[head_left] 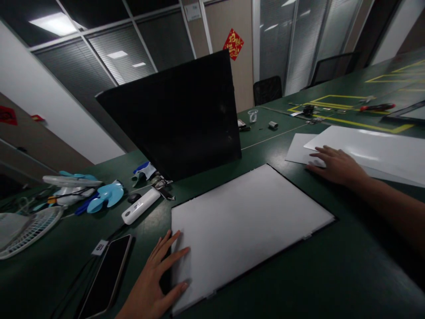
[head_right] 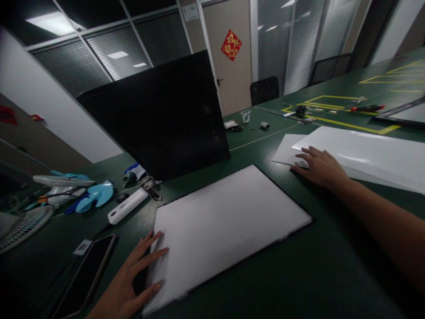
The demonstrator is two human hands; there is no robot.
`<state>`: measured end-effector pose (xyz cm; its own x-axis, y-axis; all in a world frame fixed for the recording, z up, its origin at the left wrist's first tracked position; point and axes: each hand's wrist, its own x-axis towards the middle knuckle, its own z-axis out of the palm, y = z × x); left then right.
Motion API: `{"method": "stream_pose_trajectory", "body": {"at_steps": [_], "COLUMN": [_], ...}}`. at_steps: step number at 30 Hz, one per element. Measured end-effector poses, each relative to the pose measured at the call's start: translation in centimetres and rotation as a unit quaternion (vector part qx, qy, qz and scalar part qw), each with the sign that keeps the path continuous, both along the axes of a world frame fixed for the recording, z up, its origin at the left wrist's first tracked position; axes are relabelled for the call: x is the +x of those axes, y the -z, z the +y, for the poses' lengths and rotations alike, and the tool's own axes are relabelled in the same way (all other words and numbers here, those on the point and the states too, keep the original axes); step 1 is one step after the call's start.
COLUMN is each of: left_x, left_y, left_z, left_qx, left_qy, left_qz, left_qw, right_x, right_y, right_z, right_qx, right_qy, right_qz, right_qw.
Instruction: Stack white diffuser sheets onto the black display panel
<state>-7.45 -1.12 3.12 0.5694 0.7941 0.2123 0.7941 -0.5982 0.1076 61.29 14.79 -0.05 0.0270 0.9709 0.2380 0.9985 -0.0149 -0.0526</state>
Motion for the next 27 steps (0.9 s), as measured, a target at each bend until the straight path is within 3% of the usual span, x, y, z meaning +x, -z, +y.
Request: {"method": "stream_pose_trajectory", "body": {"at_steps": [5, 9, 14, 18, 20, 23, 27], "left_x": [-0.2, -0.2, -0.1, -0.1, -0.1, -0.1, 0.0], "left_y": [0.2, 0.3, 0.2, 0.1, 0.1, 0.1, 0.1], "left_z": [0.1, 0.2, 0.1, 0.0, 0.0, 0.0, 0.1], "left_qx": [-0.004, -0.005, -0.003, 0.001, 0.003, -0.002, -0.009], "left_qy": [0.012, 0.013, 0.014, 0.013, 0.013, 0.009, 0.005], "left_qz": [-0.005, -0.003, -0.006, 0.011, 0.013, 0.01, -0.001], "left_qw": [1.0, 1.0, 1.0, 1.0, 1.0, 1.0, 1.0], "right_x": [-0.4, -1.6, -4.3, -7.0, -9.2, -14.1, -21.2], "right_y": [-0.1, -1.0, -3.2, -4.6, -4.8, -4.6, -4.5], "right_z": [-0.2, -0.5, -2.0, -3.6, -4.7, -6.9, -10.6], "right_qx": [-0.038, -0.014, 0.04, 0.129, 0.135, 0.078, -0.028], "right_qy": [0.041, 0.032, 0.015, 0.02, -0.053, -0.241, -0.462], "right_qz": [0.032, -0.008, -0.035, -0.052, -0.049, -0.02, 0.066], "right_qw": [0.998, 0.999, 0.998, 0.99, 0.988, 0.967, 0.884]}}
